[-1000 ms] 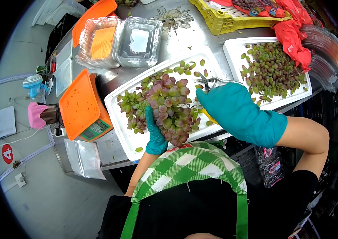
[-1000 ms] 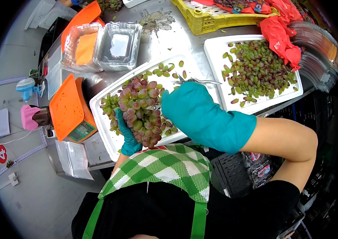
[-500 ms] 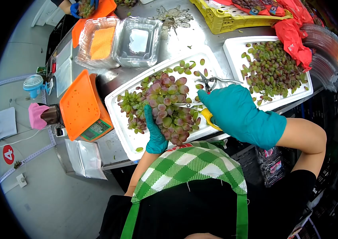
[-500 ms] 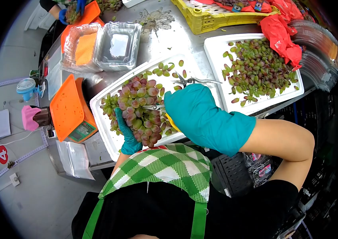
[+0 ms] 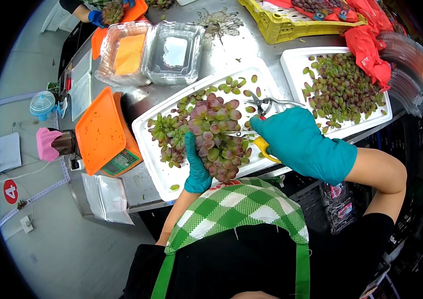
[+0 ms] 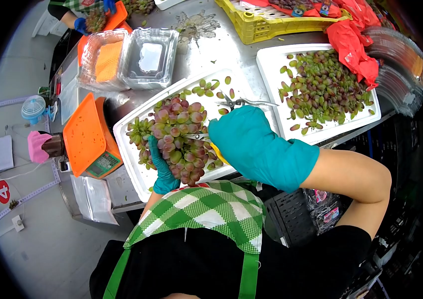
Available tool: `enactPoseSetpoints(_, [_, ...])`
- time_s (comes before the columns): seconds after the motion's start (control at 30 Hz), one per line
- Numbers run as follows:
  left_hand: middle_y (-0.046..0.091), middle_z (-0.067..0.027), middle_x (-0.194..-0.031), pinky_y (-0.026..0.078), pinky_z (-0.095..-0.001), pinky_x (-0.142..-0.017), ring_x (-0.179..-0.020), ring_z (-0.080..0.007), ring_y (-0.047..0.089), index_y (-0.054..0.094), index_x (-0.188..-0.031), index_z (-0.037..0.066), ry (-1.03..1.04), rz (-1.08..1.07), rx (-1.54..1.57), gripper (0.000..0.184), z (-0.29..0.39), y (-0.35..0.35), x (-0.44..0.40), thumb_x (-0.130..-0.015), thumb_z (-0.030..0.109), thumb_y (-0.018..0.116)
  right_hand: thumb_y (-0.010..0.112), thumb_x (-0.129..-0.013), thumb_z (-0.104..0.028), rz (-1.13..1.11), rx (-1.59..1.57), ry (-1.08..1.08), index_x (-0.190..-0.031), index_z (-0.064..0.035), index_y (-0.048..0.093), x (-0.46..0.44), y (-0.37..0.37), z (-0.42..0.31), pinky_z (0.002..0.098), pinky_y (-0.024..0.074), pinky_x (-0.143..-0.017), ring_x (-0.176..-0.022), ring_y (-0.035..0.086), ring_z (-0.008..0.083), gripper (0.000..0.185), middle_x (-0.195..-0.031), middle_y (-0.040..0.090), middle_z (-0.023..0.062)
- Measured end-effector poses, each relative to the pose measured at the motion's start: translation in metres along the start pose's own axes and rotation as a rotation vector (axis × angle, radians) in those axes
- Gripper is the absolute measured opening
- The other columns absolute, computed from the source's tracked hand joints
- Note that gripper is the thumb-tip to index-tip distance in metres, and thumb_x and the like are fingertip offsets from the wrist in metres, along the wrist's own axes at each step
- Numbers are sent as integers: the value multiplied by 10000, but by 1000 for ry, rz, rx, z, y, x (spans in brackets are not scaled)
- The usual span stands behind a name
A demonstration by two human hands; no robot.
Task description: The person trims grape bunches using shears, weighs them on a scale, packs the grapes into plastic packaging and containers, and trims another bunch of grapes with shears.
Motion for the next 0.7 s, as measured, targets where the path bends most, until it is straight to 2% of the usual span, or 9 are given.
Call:
enactPoseSetpoints(0.1, [379,-120,-1245,385,-393,-922,-1108,-253,428,263,-1270,104,-2,13,-1,611,0,-2,0,-832,530,268,561,-626,-77,120,-2,-13,-730,-36,500,5,2,2,360,375,-482,-539,523,250,127,-611,518,107])
enactPoseSetpoints(0.2, [387,-116,-1238,388,-388,-919,-1102,-247,434,273,-1265,99,4,27,-1,607,2,-4,-1,-832,525,283,540,-655,-71,96,-149,-42,-794,-25,509,10,-8,5,356,379,-482,-526,516,248,150,-604,511,92])
enactPoseSetpoints(0.3, [395,-111,-1230,397,-378,-911,-1095,-237,441,281,-1262,97,23,48,-55,599,7,-5,0,-832,513,308,522,-682,-77,253,-165,-30,-896,-15,517,13,-21,5,351,396,-503,-547,518,244,223,-617,508,83])
enactPoseSetpoints(0.43, [402,-106,-1223,402,-365,-905,-1084,-227,450,284,-1261,96,35,36,-115,594,5,-10,1,-829,499,341,522,-690,-82,268,135,46,-1043,-8,495,5,-25,7,327,406,-549,-639,531,216,362,-659,513,72])
enactPoseSetpoints(0.53, [402,-106,-1222,395,-363,-911,-1079,-226,454,276,-1266,94,24,33,-109,603,5,-9,3,-826,499,355,534,-701,-108,304,518,14,-1185,-113,435,-2,-13,4,276,395,-549,-631,471,141,494,-665,432,4])
enactPoseSetpoints(0.63, [396,-113,-1227,394,-365,-911,-1080,-231,453,264,-1273,96,-6,-7,-56,614,2,-9,3,-824,504,358,491,-719,-87,381,762,-37,-1186,-102,437,-3,-10,0,259,391,-566,-623,445,126,470,-656,405,-7])
enactPoseSetpoints(0.7, [390,-120,-1232,397,-367,-907,-1083,-235,451,257,-1276,98,-36,-64,-19,618,-2,-13,1,-824,508,354,496,-716,-81,396,791,-74,-1187,-84,436,-3,-13,-1,257,389,-572,-615,434,129,475,-652,396,-4])
Point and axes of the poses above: each hand's wrist, its own x-axis away from the middle knuckle, its own y-axis out of the palm, z = x × y, the point moved 4 cm from there along -x, towards the middle knuckle
